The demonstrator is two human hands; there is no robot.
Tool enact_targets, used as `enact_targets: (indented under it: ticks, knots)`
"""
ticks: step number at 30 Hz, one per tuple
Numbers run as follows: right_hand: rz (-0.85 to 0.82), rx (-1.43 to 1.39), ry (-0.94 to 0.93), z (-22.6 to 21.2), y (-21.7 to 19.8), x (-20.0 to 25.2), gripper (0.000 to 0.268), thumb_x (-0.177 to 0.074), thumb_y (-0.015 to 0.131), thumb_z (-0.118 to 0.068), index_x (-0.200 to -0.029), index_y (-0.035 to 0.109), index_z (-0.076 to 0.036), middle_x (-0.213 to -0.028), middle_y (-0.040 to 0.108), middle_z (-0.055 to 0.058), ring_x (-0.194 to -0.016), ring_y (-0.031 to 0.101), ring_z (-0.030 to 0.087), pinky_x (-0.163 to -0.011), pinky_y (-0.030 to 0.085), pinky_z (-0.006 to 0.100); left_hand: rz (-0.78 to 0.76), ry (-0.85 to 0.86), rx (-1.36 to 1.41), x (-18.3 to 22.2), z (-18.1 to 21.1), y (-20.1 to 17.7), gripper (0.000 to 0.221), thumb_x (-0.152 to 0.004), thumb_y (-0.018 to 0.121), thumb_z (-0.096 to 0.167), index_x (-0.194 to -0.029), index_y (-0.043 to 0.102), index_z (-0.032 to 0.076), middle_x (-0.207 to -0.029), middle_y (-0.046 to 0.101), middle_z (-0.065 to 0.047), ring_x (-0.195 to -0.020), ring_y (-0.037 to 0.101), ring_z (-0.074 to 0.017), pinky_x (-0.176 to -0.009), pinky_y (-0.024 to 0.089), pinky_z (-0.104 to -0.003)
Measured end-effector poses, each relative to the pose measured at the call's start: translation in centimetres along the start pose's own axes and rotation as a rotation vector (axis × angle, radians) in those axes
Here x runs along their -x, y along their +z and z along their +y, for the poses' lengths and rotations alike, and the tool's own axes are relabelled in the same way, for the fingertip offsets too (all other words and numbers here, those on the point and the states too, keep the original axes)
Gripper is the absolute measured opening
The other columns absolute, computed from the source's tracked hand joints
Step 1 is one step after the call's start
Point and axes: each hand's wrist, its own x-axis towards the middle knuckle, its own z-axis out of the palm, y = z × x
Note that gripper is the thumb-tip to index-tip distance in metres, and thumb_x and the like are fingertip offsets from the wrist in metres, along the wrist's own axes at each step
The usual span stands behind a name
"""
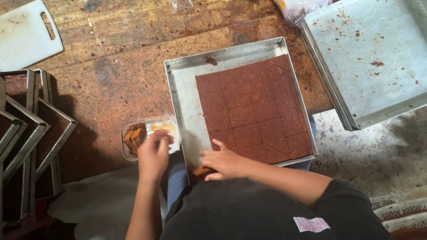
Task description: The person picks up square brownies from a metal tray by hand and places them into a clear plastic container one by one.
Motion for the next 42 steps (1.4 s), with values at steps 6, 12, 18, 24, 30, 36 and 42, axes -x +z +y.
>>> enact_targets:
  ticks: [6,12,18,24,30,36,42]
  knots:
    - [0.201,-0.716,0.456,-1.2,-6.8,-2.3,0.025,-0.086,0.073,-0.012,-0.108,0.062,-0.012,-0.098,0.072,0.006,-0.099,0.072,0.028,-0.091,0.056,0.045,0.041,0.039,0.027,-0.3,-1.0,1.0,0.025,-0.094,0.077,0.017,-0.109,0.064,0.001,-0.110,0.073,-0.021,-0.112,0.070,-0.0348,-0.085,0.061,-0.041]
    - [0.742,-0.835,0.632,6.7,-3.9,0.6,0.052,-0.081,0.087,-0.019,-0.118,0.050,-0.019,-0.114,0.065,0.004,-0.106,0.069,0.021,-0.091,0.057,0.036,-0.263,0.083,-0.555,1.0,2.5,0.5,0.018,-0.101,0.053,0.011,-0.120,0.053,0.012,-0.103,0.075,-0.019,-0.099,0.071,-0.0455,-0.087,0.058,-0.056]
    - [0.695,-0.886,0.536,7.2,-2.6,2.7,0.041,-0.084,0.084,-0.016,-0.118,0.060,-0.015,-0.109,0.070,0.003,-0.098,0.067,0.013,-0.085,0.057,0.030,-0.025,0.162,-0.330,0.0,-0.4,0.0,0.010,-0.094,0.073,0.013,-0.103,0.077,0.013,-0.094,0.079,-0.010,-0.086,0.077,-0.0268,-0.069,0.063,-0.035]
    - [0.674,-0.663,0.573,5.9,-4.3,1.9,0.036,-0.086,0.081,-0.021,-0.116,0.063,-0.017,-0.109,0.073,0.005,-0.107,0.067,0.021,-0.095,0.051,0.041,0.151,0.040,-0.215,0.3,-2.1,0.1,0.012,-0.098,0.068,0.011,-0.110,0.070,0.011,-0.074,0.071,-0.012,-0.071,0.070,-0.0258,-0.061,0.055,-0.039]
    - [0.673,-0.640,0.564,5.4,-4.9,1.5,0.035,-0.086,0.081,-0.022,-0.116,0.064,-0.016,-0.111,0.073,0.007,-0.113,0.067,0.025,-0.099,0.049,0.043,0.150,-0.015,-0.010,0.2,-1.4,0.3,0.015,-0.088,0.084,0.013,-0.093,0.073,0.004,-0.078,0.073,-0.011,-0.075,0.069,-0.0182,-0.064,0.059,-0.032]
    - [0.753,-0.708,0.471,4.9,-7.2,1.3,0.030,-0.090,0.071,-0.003,-0.119,0.068,-0.010,-0.113,0.072,0.010,-0.111,0.067,0.027,-0.098,0.051,0.045,0.048,-0.095,0.226,0.5,-1.4,1.0,0.016,-0.087,0.072,-0.001,-0.103,0.071,-0.004,-0.089,0.073,-0.018,-0.080,0.071,-0.0223,-0.058,0.065,-0.033]
    - [0.783,-0.830,0.151,-5.4,-13.9,-1.6,0.032,-0.088,0.063,0.011,-0.112,0.073,-0.009,-0.109,0.070,0.012,-0.111,0.067,0.027,-0.098,0.053,0.043,-0.110,0.334,0.021,1.2,1.7,2.1,0.041,-0.083,0.055,-0.014,-0.117,0.074,-0.001,-0.120,0.072,-0.024,-0.116,0.067,-0.0408,-0.095,0.055,-0.050]
